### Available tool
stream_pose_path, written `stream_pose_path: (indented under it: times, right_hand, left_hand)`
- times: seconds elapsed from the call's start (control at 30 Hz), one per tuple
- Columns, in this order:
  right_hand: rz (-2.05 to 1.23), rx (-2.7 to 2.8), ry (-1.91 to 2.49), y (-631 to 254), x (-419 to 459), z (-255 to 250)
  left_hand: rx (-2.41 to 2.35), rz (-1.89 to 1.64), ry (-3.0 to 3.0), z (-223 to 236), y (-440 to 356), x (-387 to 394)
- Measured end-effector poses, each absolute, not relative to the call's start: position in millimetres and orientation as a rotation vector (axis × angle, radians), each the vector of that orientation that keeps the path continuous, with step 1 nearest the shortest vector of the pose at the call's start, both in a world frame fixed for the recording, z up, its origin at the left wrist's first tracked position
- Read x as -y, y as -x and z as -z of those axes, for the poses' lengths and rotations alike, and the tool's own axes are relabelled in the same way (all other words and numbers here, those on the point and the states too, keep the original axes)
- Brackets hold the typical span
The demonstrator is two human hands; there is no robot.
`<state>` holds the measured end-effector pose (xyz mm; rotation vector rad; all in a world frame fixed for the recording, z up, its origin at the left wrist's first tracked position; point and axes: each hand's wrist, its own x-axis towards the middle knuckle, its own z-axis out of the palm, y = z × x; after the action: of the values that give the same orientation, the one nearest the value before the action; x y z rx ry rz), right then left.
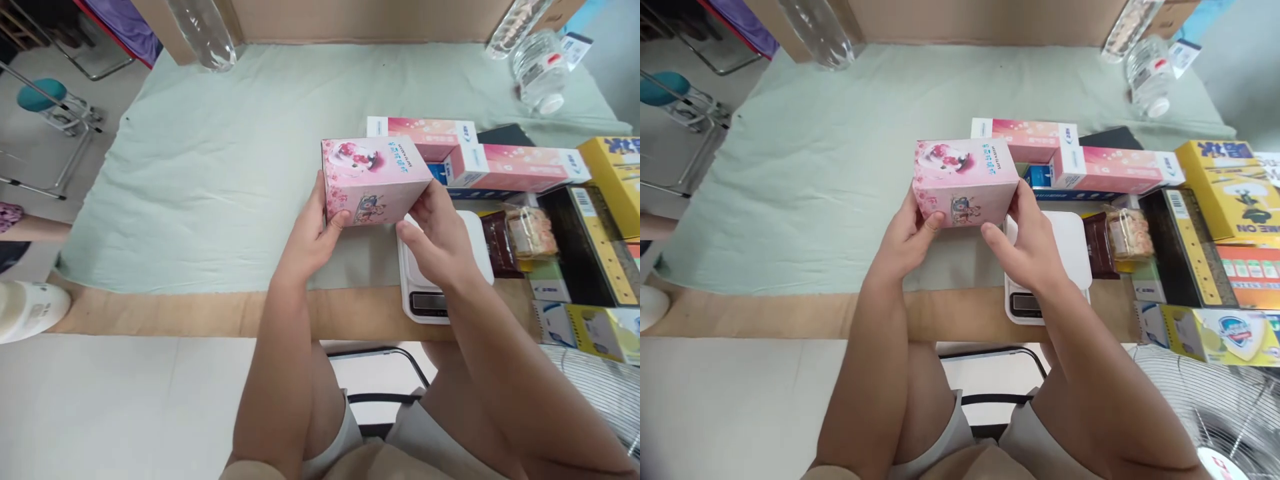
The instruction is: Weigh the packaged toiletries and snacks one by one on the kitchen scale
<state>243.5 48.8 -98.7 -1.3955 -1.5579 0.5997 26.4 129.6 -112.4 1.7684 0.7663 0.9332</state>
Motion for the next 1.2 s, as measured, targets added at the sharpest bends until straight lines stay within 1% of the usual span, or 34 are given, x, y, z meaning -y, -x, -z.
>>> stream_pose_path:
  times: [0.17,0.3,0.4,0.5,0.77,1.0,1.1,1.2]
  right_hand:
    - [-0.613,1.542,1.546,-248,-57,90]
    - [-0.605,1.541,1.808,-243,-57,76]
    - [-0.565,1.576,1.873,-243,-57,73]
    - [-0.490,1.582,1.930,-246,-57,73]
    - [-0.558,1.549,2.036,-250,-48,67]
    - [-0.339,1.543,2.184,-273,-35,69]
    - [-0.347,1.518,2.284,-281,-30,72]
    - [-0.335,1.539,2.267,-285,-27,80]
  left_hand:
    - [-0.842,-1.001,-1.745,124,-49,-141]
    - [-1.100,-1.020,-1.739,127,-56,-141]
    - [-1.280,-1.008,-1.745,127,-54,-138]
    - [-1.360,-0.999,-1.712,124,-55,-135]
    - [-1.193,-0.946,-1.578,116,-57,-125]
    - [-1.025,-0.750,-1.673,116,-54,-116]
    - [-1.015,-0.647,-1.714,116,-50,-115]
    - [-1.003,-0.577,-1.753,117,-48,-115]
